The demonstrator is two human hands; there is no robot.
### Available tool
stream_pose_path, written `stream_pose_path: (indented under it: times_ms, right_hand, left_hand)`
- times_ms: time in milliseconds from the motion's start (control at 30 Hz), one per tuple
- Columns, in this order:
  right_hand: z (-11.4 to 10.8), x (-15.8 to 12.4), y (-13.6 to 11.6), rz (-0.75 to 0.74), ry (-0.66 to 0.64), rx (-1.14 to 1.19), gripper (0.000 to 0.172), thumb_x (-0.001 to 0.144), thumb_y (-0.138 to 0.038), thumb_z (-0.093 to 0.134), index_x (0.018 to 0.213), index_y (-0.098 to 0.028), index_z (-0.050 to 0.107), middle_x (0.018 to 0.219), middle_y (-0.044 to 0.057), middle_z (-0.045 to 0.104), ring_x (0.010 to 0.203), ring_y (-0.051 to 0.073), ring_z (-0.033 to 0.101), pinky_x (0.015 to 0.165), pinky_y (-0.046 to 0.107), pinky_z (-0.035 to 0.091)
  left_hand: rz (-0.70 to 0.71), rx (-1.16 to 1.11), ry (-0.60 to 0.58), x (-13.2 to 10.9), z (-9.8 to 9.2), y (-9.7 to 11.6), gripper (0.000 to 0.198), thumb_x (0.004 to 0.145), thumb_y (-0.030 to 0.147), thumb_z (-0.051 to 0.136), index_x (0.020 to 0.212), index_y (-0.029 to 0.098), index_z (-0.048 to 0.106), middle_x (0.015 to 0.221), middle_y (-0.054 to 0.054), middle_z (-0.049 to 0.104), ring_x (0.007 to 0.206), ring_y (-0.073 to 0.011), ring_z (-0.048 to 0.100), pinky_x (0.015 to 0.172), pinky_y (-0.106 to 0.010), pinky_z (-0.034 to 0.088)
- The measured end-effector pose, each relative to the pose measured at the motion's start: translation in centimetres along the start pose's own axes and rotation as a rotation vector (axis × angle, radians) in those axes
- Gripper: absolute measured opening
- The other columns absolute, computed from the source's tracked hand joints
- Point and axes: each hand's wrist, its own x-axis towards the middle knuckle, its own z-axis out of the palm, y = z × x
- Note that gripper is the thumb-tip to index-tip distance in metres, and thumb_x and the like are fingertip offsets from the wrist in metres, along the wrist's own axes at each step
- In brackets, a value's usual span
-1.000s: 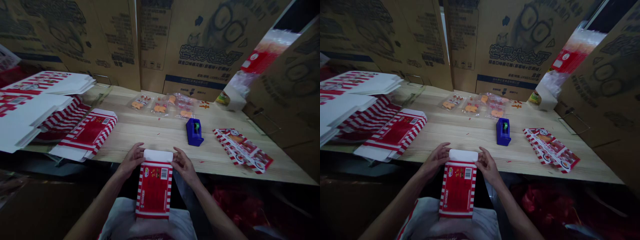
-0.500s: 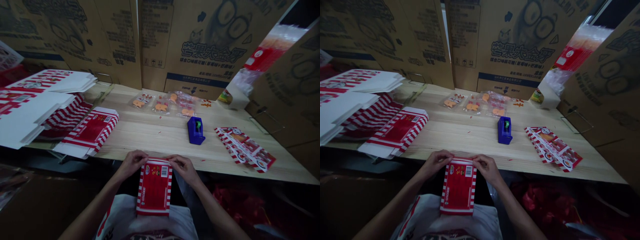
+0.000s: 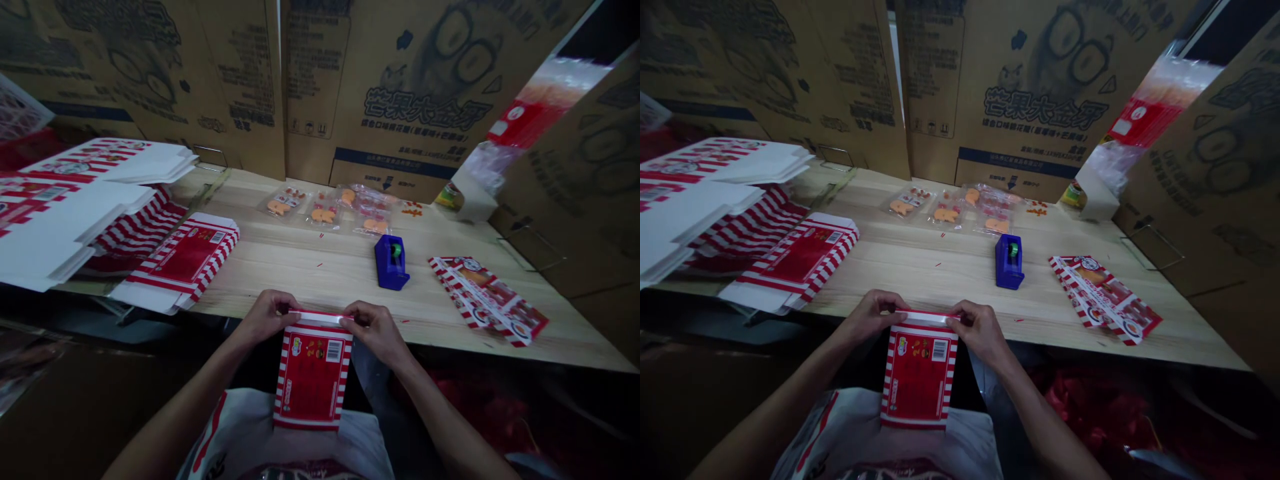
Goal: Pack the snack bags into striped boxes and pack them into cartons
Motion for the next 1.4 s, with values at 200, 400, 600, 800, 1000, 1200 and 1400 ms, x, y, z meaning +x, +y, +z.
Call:
stream_pose_path:
  times_ms: [200, 400, 600, 800, 1000, 1200, 1400]
  right_hand:
    - [0.5, -0.5, 0.0, -0.010, 0.020, 0.042, 0.012, 0.078, -0.027, 0.065, 0.072, -0.017, 0.063, 0.067, 0.000, 0.063, 0.063, 0.014, 0.058, 0.058, 0.023, 0.044]
    - [0.7, -1.4, 0.6, -0.024, 0.044, 0.116, 0.018, 0.079, -0.034, 0.069, 0.076, -0.017, 0.068, 0.078, 0.004, 0.068, 0.073, 0.018, 0.063, 0.067, 0.027, 0.050]
    - [1.4, -1.9, 1.4, -0.108, 0.104, 0.130, 0.012, 0.079, -0.029, 0.070, 0.072, -0.020, 0.070, 0.088, 0.006, 0.070, 0.081, 0.020, 0.065, 0.071, 0.030, 0.052]
    - [2.5, -2.9, 1.7, -0.142, 0.235, 0.122, 0.011, 0.082, -0.027, 0.066, 0.073, -0.022, 0.070, 0.085, 0.006, 0.070, 0.082, 0.020, 0.065, 0.074, 0.032, 0.051]
    - [-3.6, -0.4, 3.7, -0.108, 0.571, 0.096, 0.025, 0.080, -0.038, 0.066, 0.099, -0.021, 0.068, 0.105, 0.009, 0.066, 0.088, 0.019, 0.064, 0.071, 0.030, 0.052]
    - [-10.5, 5.1, 7.4, 0.101, 0.845, -0.046, 0.034, 0.067, -0.049, 0.065, 0.076, -0.016, 0.067, 0.084, 0.007, 0.065, 0.069, 0.017, 0.057, 0.063, 0.030, 0.047]
    - [-10.0, 7.9, 9.4, 0.146, 0.888, 0.076, 0.030, 0.057, -0.047, 0.070, 0.061, -0.017, 0.067, 0.062, 0.002, 0.061, 0.059, 0.015, 0.052, 0.056, 0.027, 0.044]
  left_hand:
    - [0.086, -0.012, 0.011, -0.2, 0.3, -0.5, 0.014, 0.072, 0.027, 0.067, 0.068, 0.014, 0.071, 0.071, -0.005, 0.070, 0.067, -0.0158, 0.062, 0.064, -0.025, 0.046]
    - [0.192, -0.036, 0.002, -1.0, 0.4, -1.4, 0.013, 0.076, 0.028, 0.071, 0.078, 0.015, 0.074, 0.083, -0.008, 0.072, 0.077, -0.0178, 0.065, 0.071, -0.028, 0.049]
    - [0.229, 0.012, 0.097, -1.7, 1.6, -2.0, 0.012, 0.080, 0.023, 0.067, 0.071, 0.016, 0.071, 0.082, -0.007, 0.069, 0.078, -0.0163, 0.065, 0.073, -0.027, 0.047]
    - [0.103, -0.188, 0.124, -1.8, 3.8, -2.1, 0.019, 0.081, 0.036, 0.067, 0.083, 0.017, 0.068, 0.084, -0.005, 0.065, 0.078, -0.0167, 0.061, 0.068, -0.025, 0.048]
    - [0.068, -0.290, 0.135, 0.2, 3.7, -1.9, 0.020, 0.079, 0.037, 0.070, 0.085, 0.018, 0.073, 0.090, -0.005, 0.067, 0.084, -0.0199, 0.064, 0.071, -0.027, 0.052]
    - [0.072, -0.286, 0.193, 1.7, 2.5, -0.5, 0.024, 0.079, 0.039, 0.070, 0.094, 0.020, 0.071, 0.098, -0.005, 0.065, 0.086, -0.0202, 0.064, 0.068, -0.026, 0.053]
    - [0.142, -0.160, 0.202, 2.9, 0.3, 0.9, 0.024, 0.080, 0.040, 0.068, 0.087, 0.018, 0.071, 0.089, -0.005, 0.065, 0.082, -0.0196, 0.063, 0.067, -0.025, 0.051]
